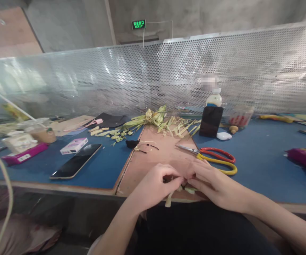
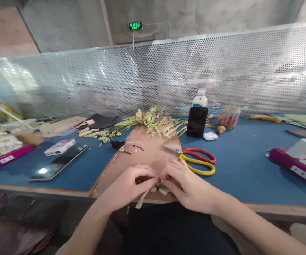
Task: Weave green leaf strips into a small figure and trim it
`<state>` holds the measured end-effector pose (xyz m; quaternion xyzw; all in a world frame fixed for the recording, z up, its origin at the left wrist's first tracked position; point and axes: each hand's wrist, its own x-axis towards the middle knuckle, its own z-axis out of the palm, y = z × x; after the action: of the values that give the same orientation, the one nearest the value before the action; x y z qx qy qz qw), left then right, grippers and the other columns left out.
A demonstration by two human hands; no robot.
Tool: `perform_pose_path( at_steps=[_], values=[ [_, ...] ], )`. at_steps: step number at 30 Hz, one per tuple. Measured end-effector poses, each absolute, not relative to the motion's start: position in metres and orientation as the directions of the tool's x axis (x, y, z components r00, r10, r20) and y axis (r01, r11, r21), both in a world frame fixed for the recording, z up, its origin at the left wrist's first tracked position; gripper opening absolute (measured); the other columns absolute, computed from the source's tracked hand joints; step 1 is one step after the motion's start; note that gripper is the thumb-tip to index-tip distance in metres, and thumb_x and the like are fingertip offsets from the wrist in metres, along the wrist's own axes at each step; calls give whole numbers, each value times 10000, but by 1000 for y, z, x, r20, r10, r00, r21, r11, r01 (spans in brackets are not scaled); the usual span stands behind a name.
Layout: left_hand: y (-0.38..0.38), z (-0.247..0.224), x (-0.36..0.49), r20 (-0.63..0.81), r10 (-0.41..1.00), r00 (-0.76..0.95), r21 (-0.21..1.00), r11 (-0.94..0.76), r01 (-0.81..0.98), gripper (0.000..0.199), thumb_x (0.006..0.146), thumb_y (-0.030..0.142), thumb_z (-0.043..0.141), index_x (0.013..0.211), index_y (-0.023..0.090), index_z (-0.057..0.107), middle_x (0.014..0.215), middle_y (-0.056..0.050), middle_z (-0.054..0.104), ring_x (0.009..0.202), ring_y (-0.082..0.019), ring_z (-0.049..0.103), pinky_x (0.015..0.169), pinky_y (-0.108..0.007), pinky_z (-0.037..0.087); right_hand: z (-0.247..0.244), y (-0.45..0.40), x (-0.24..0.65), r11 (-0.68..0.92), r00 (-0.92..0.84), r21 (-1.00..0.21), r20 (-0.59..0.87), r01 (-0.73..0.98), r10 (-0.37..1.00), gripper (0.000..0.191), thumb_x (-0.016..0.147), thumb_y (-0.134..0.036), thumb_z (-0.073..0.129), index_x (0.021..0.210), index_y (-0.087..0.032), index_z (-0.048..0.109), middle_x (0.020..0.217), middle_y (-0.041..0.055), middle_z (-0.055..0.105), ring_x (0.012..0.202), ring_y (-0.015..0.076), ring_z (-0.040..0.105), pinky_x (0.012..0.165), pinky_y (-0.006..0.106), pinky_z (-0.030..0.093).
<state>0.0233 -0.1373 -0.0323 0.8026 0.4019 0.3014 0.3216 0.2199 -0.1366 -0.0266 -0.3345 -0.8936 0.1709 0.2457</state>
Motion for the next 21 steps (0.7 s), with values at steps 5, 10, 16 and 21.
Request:
perform_pose_path(
  at_steps=[5,10,16,21],
  values=[
    [-137,-34,25,237,852,467,742,-469,478,230,822,286,437,836,193,646,867,-20,644,838,-149,541,756,-264,403,-28,-138,221,730,-678,-423,298,537,672,184,895,-256,328,828,-200,490,838,51,537,832,179,448,775,368,363],
    [-137,-35,26,247,846,473,734,-482,479,244,827,313,435,831,197,649,852,-19,640,841,-151,533,767,-271,391,-26,-137,218,743,-699,-399,283,537,657,181,896,-233,323,812,-196,479,803,36,529,795,166,433,774,357,352],
    [-138,-36,25,231,847,478,747,-470,470,225,811,341,466,813,203,644,832,-11,627,833,-150,518,747,-273,386,-28,-136,217,747,-702,-384,283,542,654,173,886,-225,347,790,-197,488,754,12,528,732,145,444,775,346,342],
    [-138,-35,25,201,858,473,758,-442,480,186,768,340,524,830,204,635,839,-3,619,848,-148,519,742,-264,388,-31,-133,215,747,-690,-395,306,534,655,203,880,-227,365,699,-185,448,686,-17,492,673,113,422,772,309,338]
  ],
)
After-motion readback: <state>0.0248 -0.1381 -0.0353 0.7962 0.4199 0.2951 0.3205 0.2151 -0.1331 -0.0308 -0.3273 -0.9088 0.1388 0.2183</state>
